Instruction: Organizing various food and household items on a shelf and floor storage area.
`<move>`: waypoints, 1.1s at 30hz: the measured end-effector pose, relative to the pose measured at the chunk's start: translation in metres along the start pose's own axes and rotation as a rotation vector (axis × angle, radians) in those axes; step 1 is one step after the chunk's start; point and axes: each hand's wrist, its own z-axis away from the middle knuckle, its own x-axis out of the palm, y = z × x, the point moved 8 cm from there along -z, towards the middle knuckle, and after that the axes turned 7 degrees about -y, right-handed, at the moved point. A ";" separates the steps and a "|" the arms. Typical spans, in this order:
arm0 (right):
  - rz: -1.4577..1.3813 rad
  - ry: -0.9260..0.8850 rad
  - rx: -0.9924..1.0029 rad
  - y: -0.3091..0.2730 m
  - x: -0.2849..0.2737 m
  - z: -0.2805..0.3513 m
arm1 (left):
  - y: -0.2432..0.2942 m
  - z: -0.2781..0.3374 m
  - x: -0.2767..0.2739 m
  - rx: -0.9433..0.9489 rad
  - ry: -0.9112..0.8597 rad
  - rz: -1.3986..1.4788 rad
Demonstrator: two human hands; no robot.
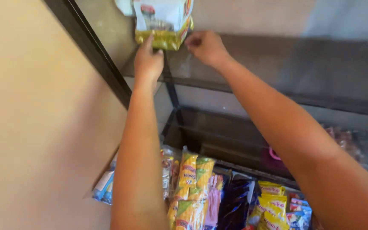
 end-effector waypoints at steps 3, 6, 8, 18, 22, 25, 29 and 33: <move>0.240 0.075 0.008 0.029 0.027 -0.034 | -0.034 -0.037 0.025 0.175 0.019 -0.252; 0.379 0.176 0.076 0.005 0.013 -0.032 | -0.034 -0.038 0.050 0.312 -0.016 -0.293; 0.386 0.147 0.074 0.004 0.026 -0.040 | -0.017 -0.018 0.041 0.289 -0.004 -0.392; 0.546 0.022 0.035 -0.009 0.026 -0.030 | -0.013 0.010 0.030 -0.002 -0.007 -0.271; 0.630 0.094 -0.110 -0.039 0.011 0.008 | 0.003 0.020 0.020 0.233 0.227 -0.190; 0.576 -0.004 -0.076 -0.048 0.009 0.039 | 0.005 0.046 0.016 -0.106 0.181 0.014; 0.494 -0.016 -0.089 -0.073 -0.005 0.099 | 0.040 0.085 0.023 -0.093 0.226 0.370; 0.448 -0.015 -0.133 -0.096 -0.011 0.156 | 0.045 0.138 0.027 -0.373 0.341 0.556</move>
